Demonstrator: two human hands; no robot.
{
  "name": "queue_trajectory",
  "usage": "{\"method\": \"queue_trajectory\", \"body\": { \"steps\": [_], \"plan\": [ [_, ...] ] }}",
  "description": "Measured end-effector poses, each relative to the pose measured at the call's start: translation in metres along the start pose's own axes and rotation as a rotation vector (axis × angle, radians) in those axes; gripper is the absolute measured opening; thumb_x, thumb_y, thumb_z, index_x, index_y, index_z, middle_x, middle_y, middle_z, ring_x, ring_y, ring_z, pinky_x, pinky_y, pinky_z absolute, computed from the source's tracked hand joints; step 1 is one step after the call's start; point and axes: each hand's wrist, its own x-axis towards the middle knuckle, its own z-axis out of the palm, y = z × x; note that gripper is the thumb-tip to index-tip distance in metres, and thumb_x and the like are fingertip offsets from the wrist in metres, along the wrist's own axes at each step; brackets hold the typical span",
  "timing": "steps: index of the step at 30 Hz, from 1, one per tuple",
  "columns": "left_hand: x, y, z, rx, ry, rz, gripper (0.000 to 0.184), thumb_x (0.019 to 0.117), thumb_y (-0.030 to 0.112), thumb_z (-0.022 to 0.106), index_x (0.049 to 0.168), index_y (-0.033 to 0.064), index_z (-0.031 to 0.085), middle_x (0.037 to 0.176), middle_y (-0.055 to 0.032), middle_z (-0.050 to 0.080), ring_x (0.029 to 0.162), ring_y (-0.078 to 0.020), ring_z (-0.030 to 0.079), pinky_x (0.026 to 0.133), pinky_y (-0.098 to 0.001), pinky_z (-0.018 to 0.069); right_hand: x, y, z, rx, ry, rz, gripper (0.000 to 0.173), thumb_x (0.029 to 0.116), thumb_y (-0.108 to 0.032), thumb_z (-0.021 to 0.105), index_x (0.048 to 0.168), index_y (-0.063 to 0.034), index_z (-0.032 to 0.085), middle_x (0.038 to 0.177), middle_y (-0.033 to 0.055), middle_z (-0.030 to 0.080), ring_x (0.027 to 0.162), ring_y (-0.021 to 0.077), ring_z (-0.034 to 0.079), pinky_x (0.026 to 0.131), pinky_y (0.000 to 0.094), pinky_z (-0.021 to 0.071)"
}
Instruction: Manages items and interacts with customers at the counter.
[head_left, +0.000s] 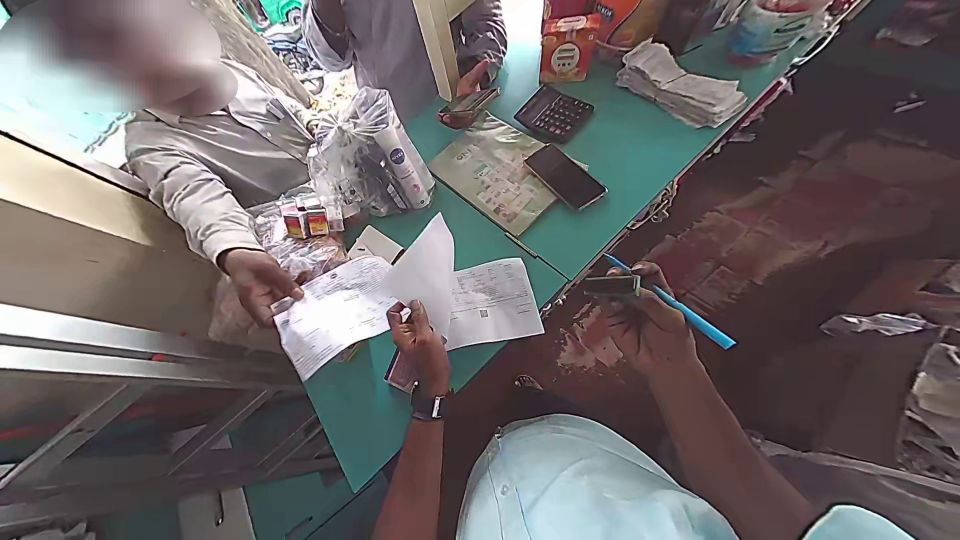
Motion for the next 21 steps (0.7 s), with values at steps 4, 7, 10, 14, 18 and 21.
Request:
{"method": "queue_trajectory", "body": {
  "steps": [4, 7, 10, 14, 18, 21],
  "plan": [
    [-0.004, -0.003, 0.001, 0.166, -0.011, 0.238, 0.055, 0.0986, -0.003, 0.056, 0.142, -0.0118, 0.023, 0.106, -0.0115, 0.062, 0.080, 0.0002, 0.067, 0.077, -0.0194, 0.0590, 0.001, 0.005, 0.003, -0.005, -0.001, 0.000, 0.020, 0.0866, -0.009, 0.077, 0.105, -0.0149, 0.071, 0.103, 0.0084, 0.074, 0.084, 0.0130, 0.074, 0.074, 0.0252, 0.0635],
    [-0.019, -0.017, -0.004, 0.492, -0.147, 0.431, 0.026, 0.0983, -0.001, 0.056, 0.116, -0.0185, 0.062, 0.102, -0.0243, 0.072, 0.091, -0.0208, 0.073, 0.088, -0.0327, 0.0587, 0.001, 0.007, 0.004, -0.059, 0.002, 0.008, 0.019, 0.0886, -0.010, 0.075, 0.105, -0.0178, 0.072, 0.106, 0.0055, 0.075, 0.084, 0.0112, 0.074, 0.073, 0.0241, 0.0633],
    [-0.033, -0.029, -0.005, 0.723, -0.387, 0.519, 0.029, 0.0938, 0.005, 0.063, 0.120, 0.0007, 0.075, 0.113, -0.0213, 0.074, 0.106, -0.0354, 0.072, 0.096, -0.0474, 0.0582, 0.001, 0.009, 0.004, -0.066, -0.025, 0.011, 0.019, 0.0884, -0.013, 0.077, 0.106, -0.0184, 0.071, 0.107, 0.0055, 0.075, 0.087, 0.0121, 0.074, 0.076, 0.0243, 0.0634],
    [-0.043, -0.046, -0.004, 0.889, -0.535, 0.550, 0.055, 0.0883, 0.005, 0.066, 0.143, 0.0043, 0.060, 0.137, -0.0254, 0.062, 0.122, -0.0401, 0.063, 0.101, -0.0503, 0.0528, -0.001, 0.009, 0.003, -0.067, 0.014, 0.014, 0.022, 0.0874, -0.012, 0.077, 0.106, -0.0175, 0.068, 0.106, 0.0061, 0.074, 0.088, 0.0132, 0.075, 0.078, 0.0257, 0.0637],
    [-0.036, -0.051, -0.002, 0.690, -0.455, 0.405, 0.036, 0.0874, -0.010, 0.055, 0.113, 0.0021, 0.077, 0.133, -0.0337, 0.058, 0.105, -0.0404, 0.069, 0.091, -0.0450, 0.0594, -0.001, 0.010, 0.003, -0.098, 0.023, -0.009, 0.026, 0.0845, -0.009, 0.079, 0.106, -0.0200, 0.071, 0.108, 0.0050, 0.074, 0.086, 0.0132, 0.074, 0.076, 0.0265, 0.0639],
    [-0.032, -0.048, -0.001, 0.618, -0.307, 0.367, 0.030, 0.0915, -0.004, 0.055, 0.115, -0.0061, 0.074, 0.120, -0.0322, 0.067, 0.112, -0.0409, 0.068, 0.098, -0.0451, 0.0557, 0.002, 0.009, 0.004, -0.073, -0.007, -0.018, 0.025, 0.0828, -0.009, 0.081, 0.105, -0.0187, 0.072, 0.105, 0.0064, 0.074, 0.085, 0.0137, 0.073, 0.075, 0.0280, 0.0639]
  ]
}}
